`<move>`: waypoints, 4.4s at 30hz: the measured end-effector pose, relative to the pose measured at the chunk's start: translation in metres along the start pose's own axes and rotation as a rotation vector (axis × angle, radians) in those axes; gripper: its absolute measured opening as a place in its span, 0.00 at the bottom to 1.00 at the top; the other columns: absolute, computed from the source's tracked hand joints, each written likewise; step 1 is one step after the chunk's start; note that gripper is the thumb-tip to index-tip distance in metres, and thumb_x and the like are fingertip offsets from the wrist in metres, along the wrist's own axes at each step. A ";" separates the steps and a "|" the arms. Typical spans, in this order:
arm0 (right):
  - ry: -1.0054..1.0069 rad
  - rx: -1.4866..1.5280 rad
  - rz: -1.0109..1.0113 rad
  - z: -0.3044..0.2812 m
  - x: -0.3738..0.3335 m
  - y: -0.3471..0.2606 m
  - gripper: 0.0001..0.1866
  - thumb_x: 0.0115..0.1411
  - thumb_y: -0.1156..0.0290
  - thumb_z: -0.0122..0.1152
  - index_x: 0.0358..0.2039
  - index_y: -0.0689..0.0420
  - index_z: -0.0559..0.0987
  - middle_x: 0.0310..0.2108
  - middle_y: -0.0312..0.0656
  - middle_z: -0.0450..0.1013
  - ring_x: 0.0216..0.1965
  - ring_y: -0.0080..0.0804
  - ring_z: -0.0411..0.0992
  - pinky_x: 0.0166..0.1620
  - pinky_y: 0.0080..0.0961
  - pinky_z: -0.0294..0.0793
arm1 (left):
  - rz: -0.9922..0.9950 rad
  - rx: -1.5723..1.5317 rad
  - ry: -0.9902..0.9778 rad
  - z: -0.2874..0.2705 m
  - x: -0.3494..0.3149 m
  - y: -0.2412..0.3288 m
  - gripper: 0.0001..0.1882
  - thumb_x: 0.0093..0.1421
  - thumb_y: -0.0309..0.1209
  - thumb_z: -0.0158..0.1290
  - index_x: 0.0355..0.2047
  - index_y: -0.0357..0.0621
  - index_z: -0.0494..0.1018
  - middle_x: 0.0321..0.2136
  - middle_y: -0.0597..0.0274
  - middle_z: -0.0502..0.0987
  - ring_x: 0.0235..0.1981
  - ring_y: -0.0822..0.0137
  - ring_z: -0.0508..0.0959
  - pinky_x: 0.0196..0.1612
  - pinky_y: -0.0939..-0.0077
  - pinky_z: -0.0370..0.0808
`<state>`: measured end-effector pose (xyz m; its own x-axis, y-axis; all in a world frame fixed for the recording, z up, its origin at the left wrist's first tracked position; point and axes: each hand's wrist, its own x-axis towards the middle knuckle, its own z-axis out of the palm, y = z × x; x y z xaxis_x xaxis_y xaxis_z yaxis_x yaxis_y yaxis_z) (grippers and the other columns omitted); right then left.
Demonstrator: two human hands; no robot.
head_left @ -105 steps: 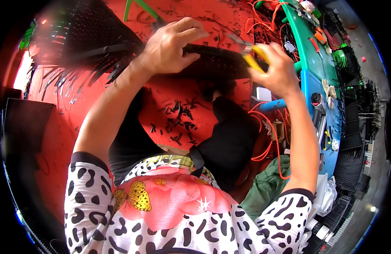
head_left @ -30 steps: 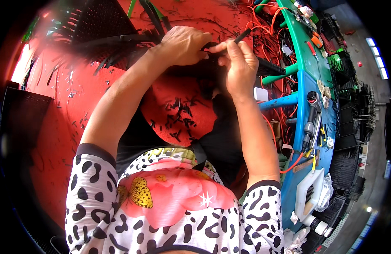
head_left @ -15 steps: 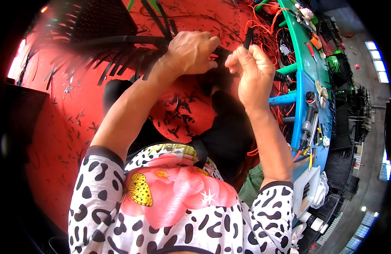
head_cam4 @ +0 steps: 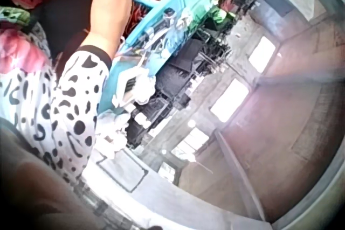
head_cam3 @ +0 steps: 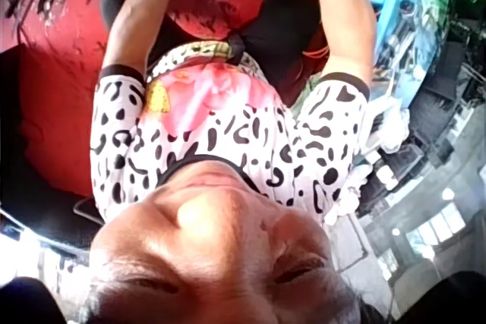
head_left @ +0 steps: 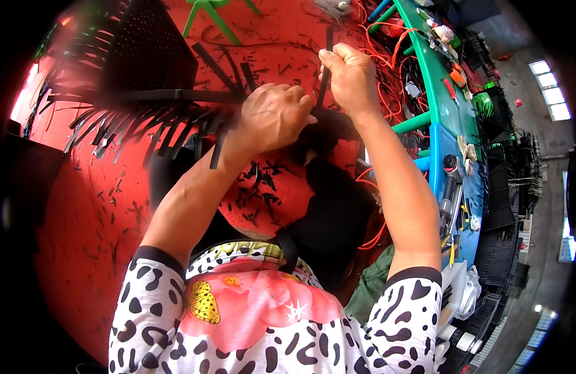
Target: The person weaves black plastic strips onto a chair frame. They secure the strips using a staple gun and trim excess material with pliers. They also use a hammer to tap staples into the frame.
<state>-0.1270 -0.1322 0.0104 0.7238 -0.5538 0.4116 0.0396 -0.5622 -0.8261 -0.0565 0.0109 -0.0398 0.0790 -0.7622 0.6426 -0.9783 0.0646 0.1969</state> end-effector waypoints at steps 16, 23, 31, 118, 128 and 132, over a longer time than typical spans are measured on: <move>-0.390 -0.611 0.207 0.018 0.023 0.039 0.15 0.54 0.57 0.56 0.24 0.56 0.80 0.26 0.48 0.76 0.33 0.46 0.75 0.39 0.39 0.73 | 0.095 -0.021 -0.098 -0.016 0.004 -0.011 0.17 0.46 0.24 0.56 0.39 0.46 0.76 0.22 0.61 0.70 0.25 0.59 0.74 0.28 0.65 0.72; -0.335 -0.403 0.246 0.004 0.025 0.042 0.25 0.51 0.73 0.62 0.51 0.63 0.71 0.23 0.43 0.74 0.24 0.26 0.74 0.30 0.25 0.74 | 0.119 -0.037 0.030 0.004 0.007 -0.020 0.16 0.48 0.27 0.57 0.40 0.51 0.77 0.22 0.61 0.70 0.24 0.58 0.75 0.25 0.63 0.71; -0.628 0.042 0.246 -0.022 0.024 0.049 0.21 0.50 0.85 0.50 0.47 0.63 0.76 0.26 0.39 0.75 0.25 0.21 0.72 0.28 0.18 0.71 | 0.090 -0.061 -0.052 -0.007 0.013 -0.019 0.17 0.49 0.27 0.57 0.41 0.50 0.76 0.24 0.60 0.72 0.25 0.56 0.76 0.27 0.64 0.73; -0.446 0.028 -0.089 -0.027 0.031 0.052 0.04 0.52 0.79 0.62 0.28 0.63 0.76 0.25 0.31 0.73 0.32 0.16 0.69 0.38 0.18 0.72 | 0.059 -0.042 0.063 0.005 0.015 -0.014 0.12 0.46 0.30 0.61 0.27 0.40 0.70 0.24 0.57 0.71 0.25 0.54 0.75 0.27 0.65 0.73; -0.640 0.070 0.062 -0.033 0.040 0.083 0.03 0.51 0.76 0.62 0.27 0.60 0.77 0.23 0.33 0.73 0.28 0.19 0.70 0.35 0.20 0.71 | 0.018 -0.047 0.054 0.012 0.020 -0.008 0.15 0.47 0.30 0.61 0.37 0.47 0.75 0.28 0.61 0.72 0.26 0.58 0.76 0.28 0.66 0.74; -0.624 0.156 0.123 -0.032 0.034 0.076 0.04 0.51 0.76 0.60 0.23 0.62 0.77 0.20 0.38 0.74 0.22 0.23 0.72 0.25 0.24 0.70 | 0.026 -0.116 0.033 0.010 0.032 -0.007 0.13 0.47 0.30 0.59 0.35 0.46 0.76 0.30 0.61 0.72 0.29 0.57 0.77 0.30 0.64 0.74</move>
<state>-0.1211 -0.2131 -0.0258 0.9914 -0.1217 0.0484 -0.0038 -0.3960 -0.9183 -0.0494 -0.0205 -0.0285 0.0616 -0.7378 0.6722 -0.9515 0.1600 0.2627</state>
